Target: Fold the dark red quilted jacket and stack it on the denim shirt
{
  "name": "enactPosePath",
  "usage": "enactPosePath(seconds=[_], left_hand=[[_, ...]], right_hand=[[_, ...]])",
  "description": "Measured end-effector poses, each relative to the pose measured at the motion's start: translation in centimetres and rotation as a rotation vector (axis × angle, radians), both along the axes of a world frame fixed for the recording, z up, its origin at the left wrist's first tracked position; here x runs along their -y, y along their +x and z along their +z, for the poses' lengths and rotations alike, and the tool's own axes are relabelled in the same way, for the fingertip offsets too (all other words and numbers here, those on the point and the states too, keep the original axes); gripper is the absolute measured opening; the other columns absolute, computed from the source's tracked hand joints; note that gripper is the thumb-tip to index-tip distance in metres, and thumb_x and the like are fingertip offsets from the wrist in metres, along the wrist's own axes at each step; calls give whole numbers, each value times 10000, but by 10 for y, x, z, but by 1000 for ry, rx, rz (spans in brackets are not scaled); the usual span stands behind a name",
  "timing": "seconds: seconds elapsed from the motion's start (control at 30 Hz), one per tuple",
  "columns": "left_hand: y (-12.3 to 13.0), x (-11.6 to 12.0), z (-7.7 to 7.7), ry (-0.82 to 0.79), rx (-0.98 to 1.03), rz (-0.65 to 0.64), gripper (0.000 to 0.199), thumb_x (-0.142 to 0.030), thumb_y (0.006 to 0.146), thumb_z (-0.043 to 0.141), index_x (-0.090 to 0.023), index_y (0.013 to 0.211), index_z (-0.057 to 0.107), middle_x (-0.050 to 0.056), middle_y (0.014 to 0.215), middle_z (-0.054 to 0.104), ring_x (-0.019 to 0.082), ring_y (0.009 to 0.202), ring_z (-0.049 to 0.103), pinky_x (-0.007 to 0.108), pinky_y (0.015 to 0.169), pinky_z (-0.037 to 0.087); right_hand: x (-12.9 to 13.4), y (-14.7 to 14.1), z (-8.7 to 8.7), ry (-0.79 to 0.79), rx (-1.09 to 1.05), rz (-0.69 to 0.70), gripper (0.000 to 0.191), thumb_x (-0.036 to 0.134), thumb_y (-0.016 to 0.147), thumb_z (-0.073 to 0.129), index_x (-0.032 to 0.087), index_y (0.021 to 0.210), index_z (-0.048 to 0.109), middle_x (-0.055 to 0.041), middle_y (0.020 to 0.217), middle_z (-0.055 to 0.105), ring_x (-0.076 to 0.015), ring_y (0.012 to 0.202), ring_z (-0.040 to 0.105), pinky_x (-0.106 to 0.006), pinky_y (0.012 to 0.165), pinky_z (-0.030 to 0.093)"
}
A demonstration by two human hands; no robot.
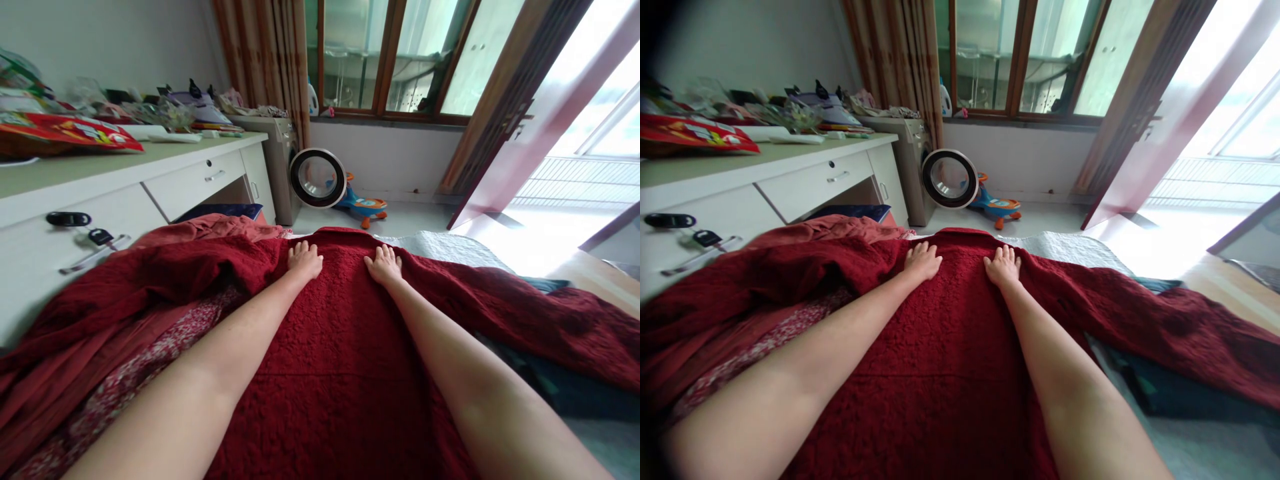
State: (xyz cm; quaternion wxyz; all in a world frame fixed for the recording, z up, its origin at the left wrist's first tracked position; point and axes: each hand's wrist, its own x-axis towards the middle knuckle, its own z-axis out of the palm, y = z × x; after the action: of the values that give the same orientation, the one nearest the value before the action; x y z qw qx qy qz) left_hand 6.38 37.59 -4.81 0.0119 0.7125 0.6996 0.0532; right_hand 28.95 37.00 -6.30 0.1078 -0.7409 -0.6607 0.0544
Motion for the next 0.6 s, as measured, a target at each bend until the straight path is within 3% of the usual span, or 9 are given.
enactPosePath(seconds=[0.07,0.13,0.2,0.3,0.47,0.6], left_hand=[[19,6,-3,51,20,-204,547,-483,970,252,-245,1442,392,50,1601,234,237,1462,207,414,1167,213],[32,11,-9,31,36,-388,598,-554,963,235,-262,1473,343,38,1616,182,236,1469,188,422,1170,211],[37,13,-16,-20,41,-454,664,-632,938,223,-276,1491,311,43,1626,126,261,1468,192,463,1165,216],[32,13,-20,-55,43,-419,721,-689,910,207,-301,1516,245,40,1632,71,284,1468,189,503,1161,208],[-1,13,-15,-98,10,-258,770,-693,900,209,-252,1531,213,57,1612,187,295,1470,173,508,1168,187],[-13,18,-10,-91,-10,-189,694,-592,933,268,-204,1508,286,90,1592,244,314,1458,208,524,1155,218]], right_hand=[[4,-12,-1,55,11,161,617,489,966,291,170,1495,296,-89,1599,203,-246,1461,156,-477,1162,145],[6,-19,-3,35,29,284,608,503,970,289,207,1502,290,-57,1597,221,-229,1455,186,-451,1164,156],[5,-16,-4,-22,51,287,639,551,965,279,212,1507,286,-57,1594,233,-244,1451,200,-465,1160,165],[2,5,-3,-73,84,194,681,589,960,251,193,1514,274,-73,1597,218,-262,1457,181,-481,1156,172],[8,45,1,-87,106,105,693,575,965,242,139,1500,310,-97,1591,233,-250,1461,175,-396,1171,162],[19,39,2,-71,82,55,626,504,969,306,132,1470,359,-113,1574,275,-279,1459,176,-455,1164,166]])
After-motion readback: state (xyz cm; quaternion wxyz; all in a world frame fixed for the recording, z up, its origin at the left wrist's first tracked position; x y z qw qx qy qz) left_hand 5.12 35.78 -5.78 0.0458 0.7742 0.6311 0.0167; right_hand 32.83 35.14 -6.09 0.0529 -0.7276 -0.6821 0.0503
